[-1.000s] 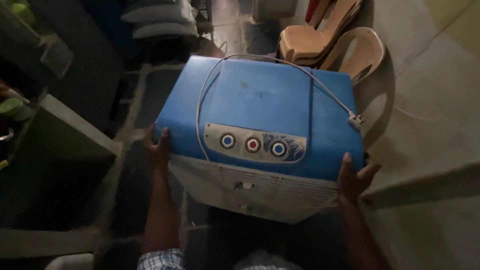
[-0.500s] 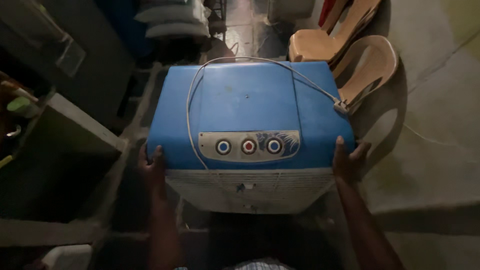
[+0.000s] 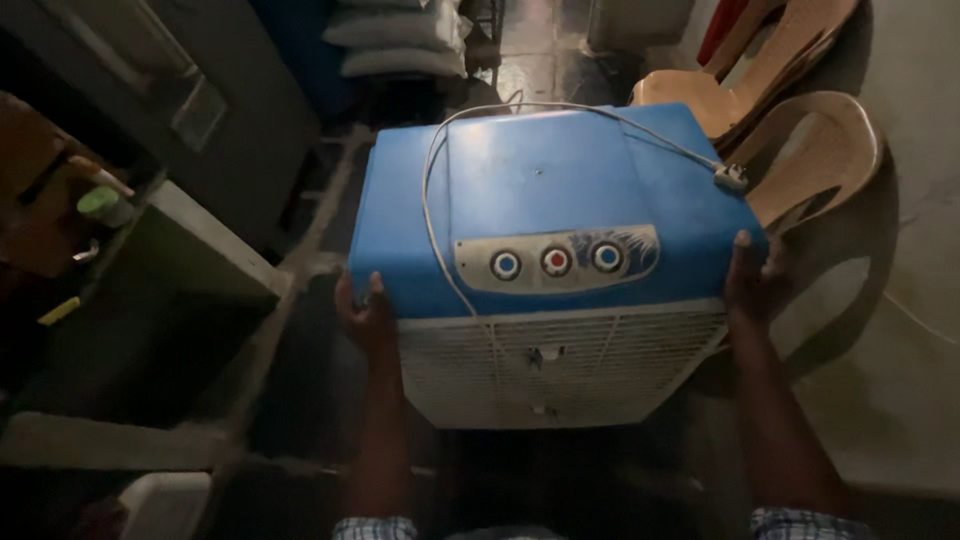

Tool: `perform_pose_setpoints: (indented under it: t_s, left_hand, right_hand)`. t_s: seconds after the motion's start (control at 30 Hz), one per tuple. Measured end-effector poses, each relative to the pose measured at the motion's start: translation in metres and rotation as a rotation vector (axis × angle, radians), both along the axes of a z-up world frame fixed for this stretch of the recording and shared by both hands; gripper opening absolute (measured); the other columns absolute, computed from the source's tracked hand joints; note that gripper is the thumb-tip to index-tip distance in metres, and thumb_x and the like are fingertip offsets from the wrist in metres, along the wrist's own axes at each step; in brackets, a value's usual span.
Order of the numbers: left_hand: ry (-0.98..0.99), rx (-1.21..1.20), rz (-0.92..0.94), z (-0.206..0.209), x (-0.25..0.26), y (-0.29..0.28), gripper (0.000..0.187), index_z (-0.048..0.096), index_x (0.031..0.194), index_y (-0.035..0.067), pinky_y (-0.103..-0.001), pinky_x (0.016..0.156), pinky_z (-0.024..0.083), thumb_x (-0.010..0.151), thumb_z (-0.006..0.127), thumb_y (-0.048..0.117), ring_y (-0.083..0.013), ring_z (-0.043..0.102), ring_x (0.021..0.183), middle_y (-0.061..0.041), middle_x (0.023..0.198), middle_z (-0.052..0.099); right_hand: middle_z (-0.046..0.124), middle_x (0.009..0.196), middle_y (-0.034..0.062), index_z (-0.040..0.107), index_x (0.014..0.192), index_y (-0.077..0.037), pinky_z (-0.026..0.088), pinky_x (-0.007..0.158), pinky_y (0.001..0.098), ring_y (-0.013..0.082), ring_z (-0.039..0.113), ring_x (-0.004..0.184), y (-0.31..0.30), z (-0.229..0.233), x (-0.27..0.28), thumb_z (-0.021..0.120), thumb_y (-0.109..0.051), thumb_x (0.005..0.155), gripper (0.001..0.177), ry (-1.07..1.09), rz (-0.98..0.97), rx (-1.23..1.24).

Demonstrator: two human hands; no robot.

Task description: The person stacks beige plastic chairs and moves a blue air cooler across a tiled floor. They also handle a green water pump and a garden hose, placing them on a small table.

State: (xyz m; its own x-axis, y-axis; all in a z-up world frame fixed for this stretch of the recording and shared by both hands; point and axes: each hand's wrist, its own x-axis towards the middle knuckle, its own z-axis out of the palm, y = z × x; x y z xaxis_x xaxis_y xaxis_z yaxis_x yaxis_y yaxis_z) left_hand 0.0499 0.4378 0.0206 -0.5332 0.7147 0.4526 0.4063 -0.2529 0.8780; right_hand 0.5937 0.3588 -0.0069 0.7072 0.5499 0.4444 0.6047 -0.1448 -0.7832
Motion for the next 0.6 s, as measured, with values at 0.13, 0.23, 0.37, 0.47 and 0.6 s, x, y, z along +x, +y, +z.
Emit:
perform_pose_setpoints:
  t_s: [0.13,0.23,0.37,0.47,0.6]
  left_hand:
    - [-0.033,-0.173,-0.037,0.005,-0.009,0.037,0.058,0.069,0.127,0.007,-0.045,0.089,0.054,0.092,0.069,0.052,-0.0292,0.067,0.108,-0.015,0.119,0.068]
    - [-0.053,-0.165,-0.093,0.024,-0.008,0.06,0.064,0.066,0.133,0.007,-0.045,0.09,0.053,0.091,0.068,0.056,-0.0292,0.066,0.111,-0.016,0.122,0.067]
    - [-0.036,-0.103,-0.207,0.041,-0.017,0.085,0.065,0.067,0.134,0.007,-0.044,0.09,0.055,0.094,0.066,0.057,-0.0288,0.068,0.111,-0.015,0.124,0.07]
    - [-0.054,-0.184,-0.29,0.041,-0.028,0.112,0.064,0.068,0.133,0.008,-0.04,0.081,0.056,0.094,0.065,0.058,-0.0247,0.071,0.096,-0.012,0.106,0.074]
    - [-0.171,-0.19,-0.381,0.02,-0.049,0.148,0.064,0.066,0.131,0.007,-0.034,0.07,0.057,0.09,0.069,0.057,-0.0182,0.069,0.079,-0.007,0.091,0.074]
  right_hand:
    - [0.069,0.109,0.0189,0.067,0.125,-0.004,0.048,0.089,0.0519,0.0384,0.064,0.098,0.013,-0.009,0.003,0.058,-0.067,0.101,0.068,0.05,-0.003,0.071]
    - [0.065,0.115,0.0223,0.068,0.124,0.0,0.047,0.086,0.0543,0.0398,0.06,0.102,0.006,-0.011,-0.005,0.061,-0.063,0.105,0.067,-0.036,-0.109,0.027]
    - [0.063,0.111,0.02,0.063,0.114,0.002,0.047,0.09,0.0543,0.0379,0.06,0.104,-0.021,-0.011,-0.032,0.059,-0.059,0.104,0.063,-0.002,-0.127,0.034]
    - [0.062,0.116,0.0198,0.062,0.118,0.004,0.047,0.095,0.0546,0.038,0.059,0.108,-0.045,-0.016,-0.061,0.064,-0.056,0.104,0.062,0.011,-0.177,0.106]
    - [0.056,0.124,0.0248,0.059,0.125,0.008,0.042,0.103,0.0572,0.0417,0.052,0.115,-0.09,-0.02,-0.114,0.067,-0.052,0.105,0.063,-0.125,-0.321,0.01]
